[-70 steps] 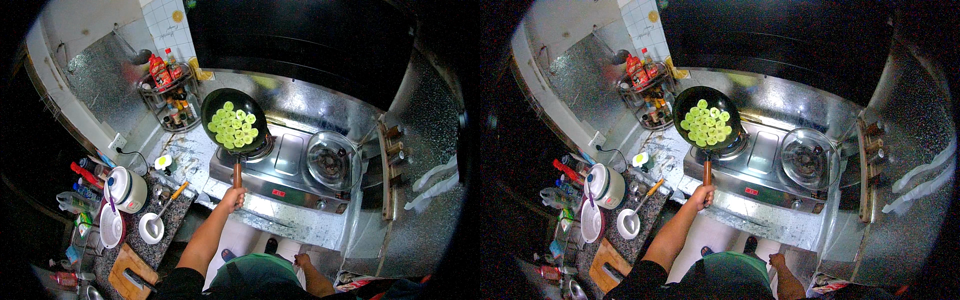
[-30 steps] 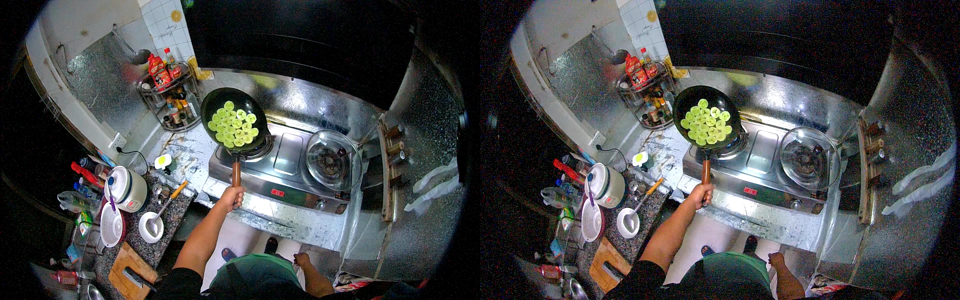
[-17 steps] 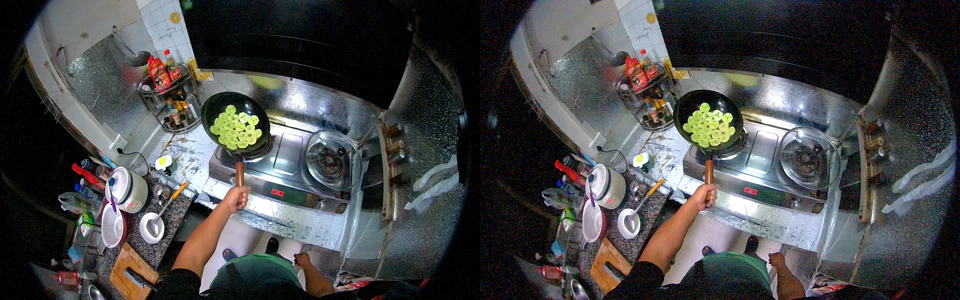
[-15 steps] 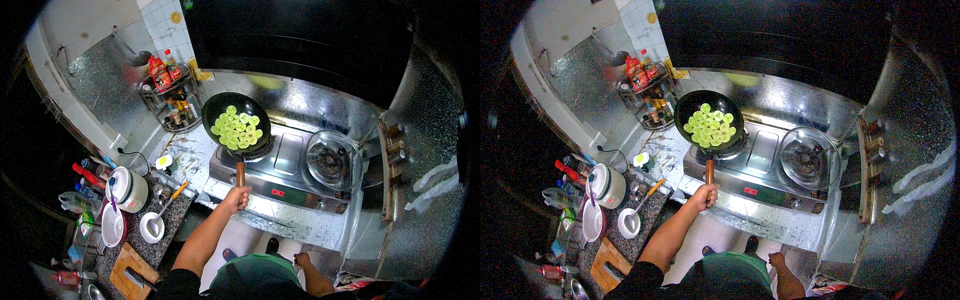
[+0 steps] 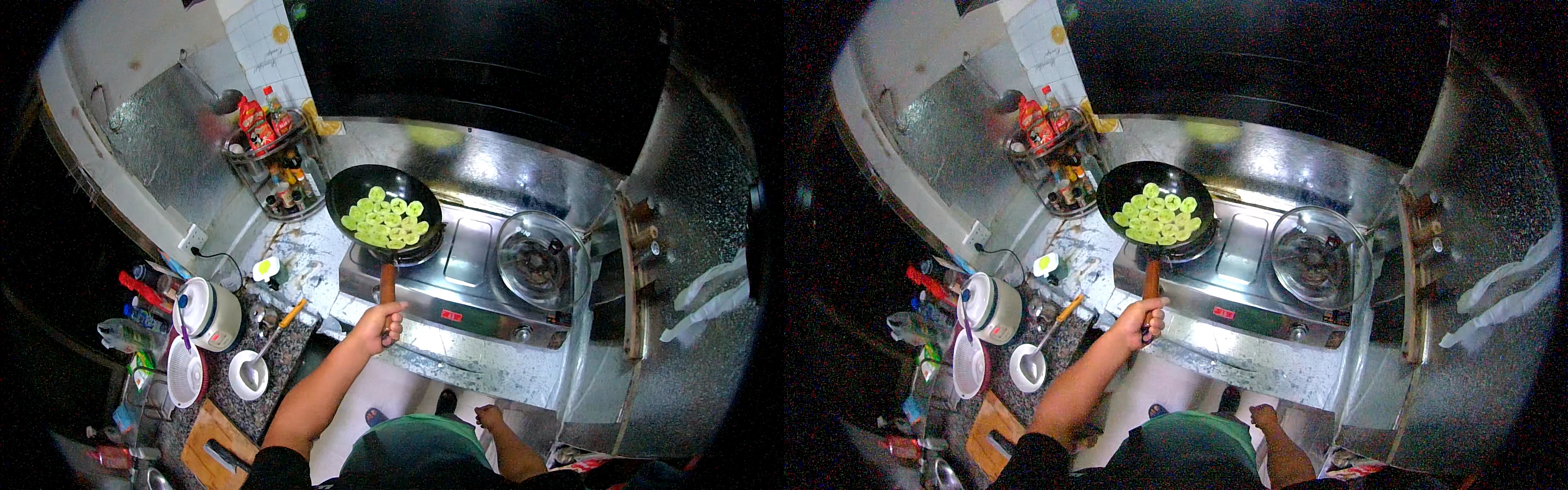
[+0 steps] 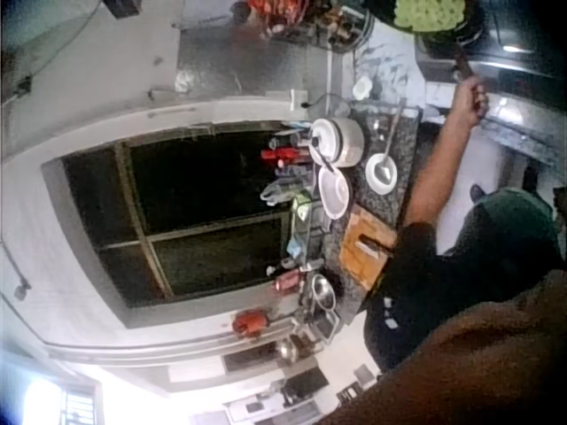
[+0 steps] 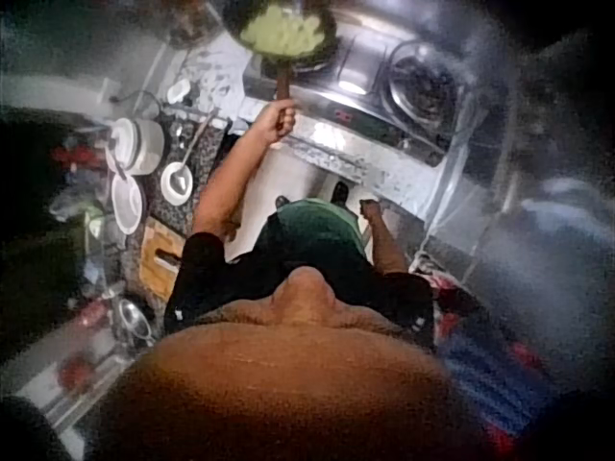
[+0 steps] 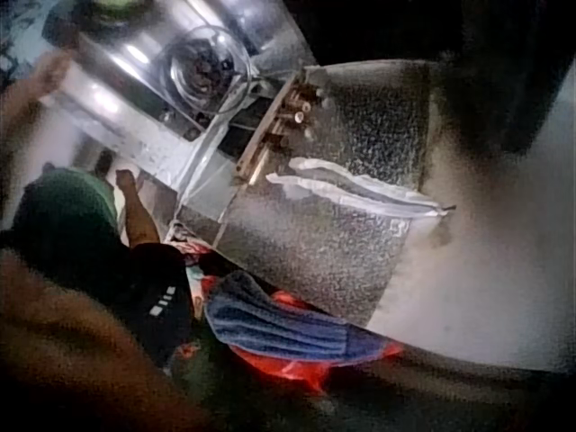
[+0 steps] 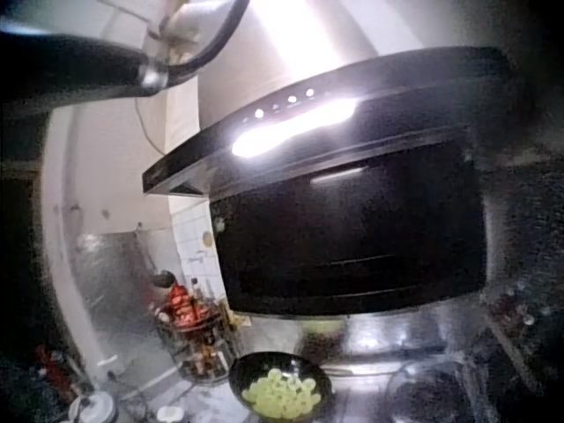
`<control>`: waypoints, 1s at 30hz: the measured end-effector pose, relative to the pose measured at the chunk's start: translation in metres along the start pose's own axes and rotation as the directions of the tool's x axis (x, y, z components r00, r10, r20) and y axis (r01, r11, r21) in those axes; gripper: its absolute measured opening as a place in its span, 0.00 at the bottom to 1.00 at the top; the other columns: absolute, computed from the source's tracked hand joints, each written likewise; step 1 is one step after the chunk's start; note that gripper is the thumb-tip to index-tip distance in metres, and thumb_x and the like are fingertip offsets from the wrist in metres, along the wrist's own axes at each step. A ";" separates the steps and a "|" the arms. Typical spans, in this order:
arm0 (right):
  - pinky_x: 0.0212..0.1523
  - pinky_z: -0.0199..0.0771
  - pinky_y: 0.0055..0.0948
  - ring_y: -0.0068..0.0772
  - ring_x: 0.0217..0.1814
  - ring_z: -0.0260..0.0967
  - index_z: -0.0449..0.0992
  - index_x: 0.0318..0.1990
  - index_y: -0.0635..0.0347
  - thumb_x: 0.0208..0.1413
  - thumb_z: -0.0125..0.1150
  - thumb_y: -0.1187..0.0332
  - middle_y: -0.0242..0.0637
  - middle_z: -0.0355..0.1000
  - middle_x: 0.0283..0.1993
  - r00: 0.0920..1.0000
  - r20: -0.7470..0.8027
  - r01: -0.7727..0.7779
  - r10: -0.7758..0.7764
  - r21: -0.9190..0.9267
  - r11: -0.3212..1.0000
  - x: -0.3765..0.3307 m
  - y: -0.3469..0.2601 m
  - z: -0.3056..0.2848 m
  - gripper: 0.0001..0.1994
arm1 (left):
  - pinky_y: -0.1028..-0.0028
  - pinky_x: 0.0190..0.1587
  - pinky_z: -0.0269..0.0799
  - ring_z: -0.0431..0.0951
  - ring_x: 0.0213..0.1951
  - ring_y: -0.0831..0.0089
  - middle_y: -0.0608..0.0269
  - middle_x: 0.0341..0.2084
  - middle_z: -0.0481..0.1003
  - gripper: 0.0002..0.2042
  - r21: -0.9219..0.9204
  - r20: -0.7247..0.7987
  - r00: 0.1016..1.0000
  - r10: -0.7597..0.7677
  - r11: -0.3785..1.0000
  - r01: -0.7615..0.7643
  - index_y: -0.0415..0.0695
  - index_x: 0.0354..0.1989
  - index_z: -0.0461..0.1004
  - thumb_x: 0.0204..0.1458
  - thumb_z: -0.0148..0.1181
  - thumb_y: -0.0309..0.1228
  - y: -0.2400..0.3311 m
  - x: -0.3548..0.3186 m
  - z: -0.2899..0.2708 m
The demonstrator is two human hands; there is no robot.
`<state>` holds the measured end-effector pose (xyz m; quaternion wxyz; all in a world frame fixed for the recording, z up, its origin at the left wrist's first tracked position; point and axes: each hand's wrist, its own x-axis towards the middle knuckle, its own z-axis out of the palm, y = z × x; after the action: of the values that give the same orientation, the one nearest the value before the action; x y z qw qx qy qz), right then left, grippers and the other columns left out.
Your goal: The person fries sliced vegetables in a pan over a stove and flips them with a spatula.
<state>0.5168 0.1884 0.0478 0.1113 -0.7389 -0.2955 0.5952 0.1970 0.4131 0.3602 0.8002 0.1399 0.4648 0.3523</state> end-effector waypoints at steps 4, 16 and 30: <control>0.19 0.69 0.29 0.29 0.21 0.68 0.73 0.32 0.67 0.49 0.56 0.61 0.39 0.71 0.24 1.000 0.016 0.006 -0.005 -0.028 1.000 -0.004 -0.002 0.001 0.14 | 0.84 0.10 0.52 0.57 0.11 0.85 0.74 0.12 0.61 0.09 -0.097 0.044 0.998 -0.042 0.994 0.047 0.49 0.24 0.62 0.51 0.54 0.34 0.010 -0.014 0.009; 0.26 0.67 0.24 0.23 0.25 0.66 0.71 0.41 0.65 0.53 0.53 0.62 0.33 0.69 0.27 0.843 0.173 0.514 -0.509 0.020 0.858 -0.009 -0.101 0.042 0.15 | 0.85 0.13 0.59 0.63 0.14 0.82 0.71 0.15 0.64 0.13 -0.291 0.167 0.984 -0.059 0.951 0.107 0.49 0.25 0.62 0.49 0.58 0.41 0.019 -0.035 0.040; 0.34 0.68 0.26 0.30 0.36 0.67 0.65 0.46 0.60 0.59 0.39 0.52 0.38 0.69 0.38 0.677 0.474 0.212 -0.563 0.607 0.766 -0.188 -0.355 0.032 0.20 | 0.73 0.27 0.66 0.69 0.24 0.72 0.64 0.22 0.68 0.23 0.201 -0.026 0.988 0.154 0.969 -0.146 0.43 0.31 0.66 0.51 0.45 0.55 0.016 -0.035 0.043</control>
<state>0.3562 0.3598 0.3758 0.3230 -0.3545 -0.3042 0.8231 0.2148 0.4050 0.4140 0.7437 0.2462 0.5020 0.3665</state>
